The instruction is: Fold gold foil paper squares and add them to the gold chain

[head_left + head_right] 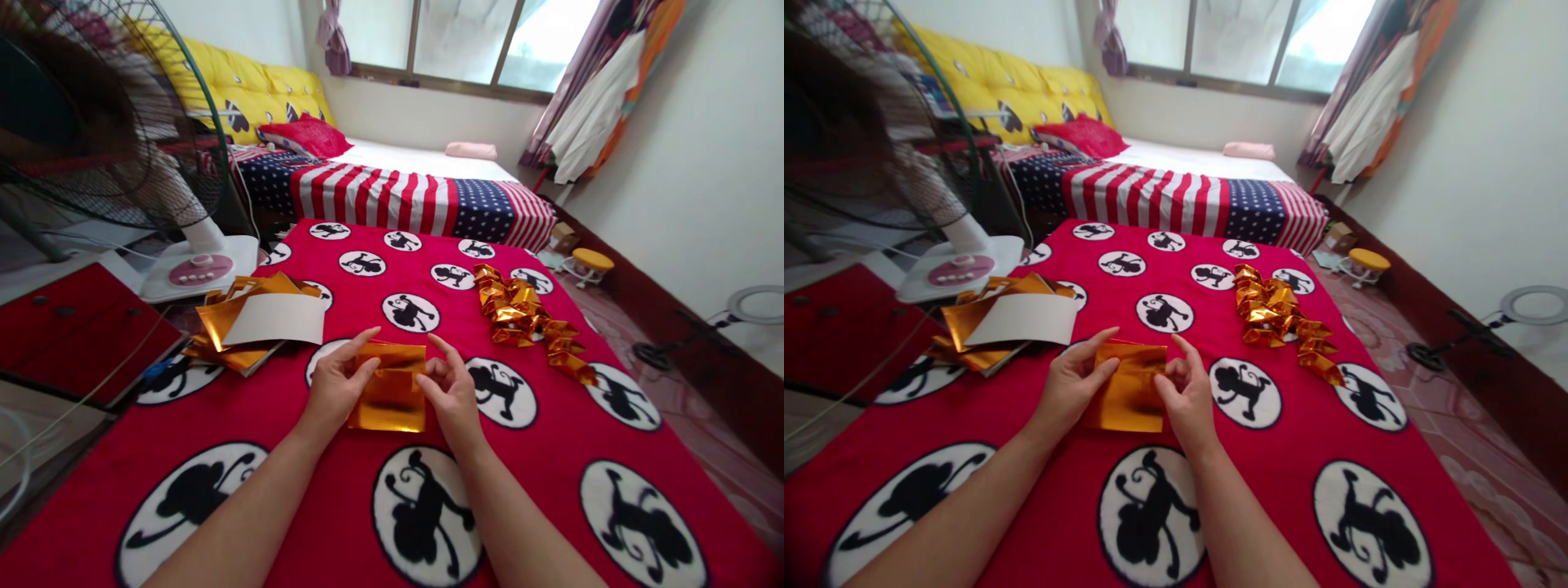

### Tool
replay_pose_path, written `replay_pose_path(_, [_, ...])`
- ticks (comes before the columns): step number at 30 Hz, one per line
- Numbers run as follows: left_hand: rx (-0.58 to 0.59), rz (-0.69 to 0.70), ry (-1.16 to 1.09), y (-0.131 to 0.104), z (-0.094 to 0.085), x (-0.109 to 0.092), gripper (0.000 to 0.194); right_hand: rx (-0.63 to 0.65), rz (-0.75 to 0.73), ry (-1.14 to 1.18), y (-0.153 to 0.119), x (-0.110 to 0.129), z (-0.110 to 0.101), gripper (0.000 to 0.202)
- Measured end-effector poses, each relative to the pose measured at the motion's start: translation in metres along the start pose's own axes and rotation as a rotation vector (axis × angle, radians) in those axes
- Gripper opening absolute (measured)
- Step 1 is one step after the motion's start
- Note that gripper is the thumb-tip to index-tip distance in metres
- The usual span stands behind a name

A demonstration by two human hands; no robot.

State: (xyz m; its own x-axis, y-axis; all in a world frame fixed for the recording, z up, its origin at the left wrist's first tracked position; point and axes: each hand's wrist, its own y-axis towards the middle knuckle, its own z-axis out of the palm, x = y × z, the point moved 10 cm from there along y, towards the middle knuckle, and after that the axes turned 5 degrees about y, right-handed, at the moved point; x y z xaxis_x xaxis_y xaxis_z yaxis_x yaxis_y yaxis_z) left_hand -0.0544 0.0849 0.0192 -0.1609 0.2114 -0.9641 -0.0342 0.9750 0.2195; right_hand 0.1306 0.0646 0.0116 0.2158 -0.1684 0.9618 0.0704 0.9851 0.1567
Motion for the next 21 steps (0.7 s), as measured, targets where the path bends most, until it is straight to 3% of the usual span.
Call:
replay_pose_path(3, [0.058,0.008,0.03,0.0,0.006,0.0,0.025,0.025,0.0,0.009,0.0,-0.001,0.003,0.054])
replay_pose_path(6, [0.124,-0.001,0.058,-0.001,0.012,0.002,0.018,0.028,-0.027,-0.002,0.0,-0.001,0.002,0.038])
replay_pose_path(10, [0.206,-0.023,0.063,-0.001,0.017,0.004,0.027,0.002,-0.019,-0.074,0.002,-0.004,-0.003,0.016])
replay_pose_path(14, [0.278,-0.009,0.073,-0.001,0.019,0.004,0.044,0.014,0.004,-0.017,0.002,-0.004,-0.003,0.024])
replay_pose_path(21, [0.163,-0.061,0.058,0.002,0.009,0.014,0.046,0.049,0.077,-0.109,0.002,-0.011,0.0,0.033])
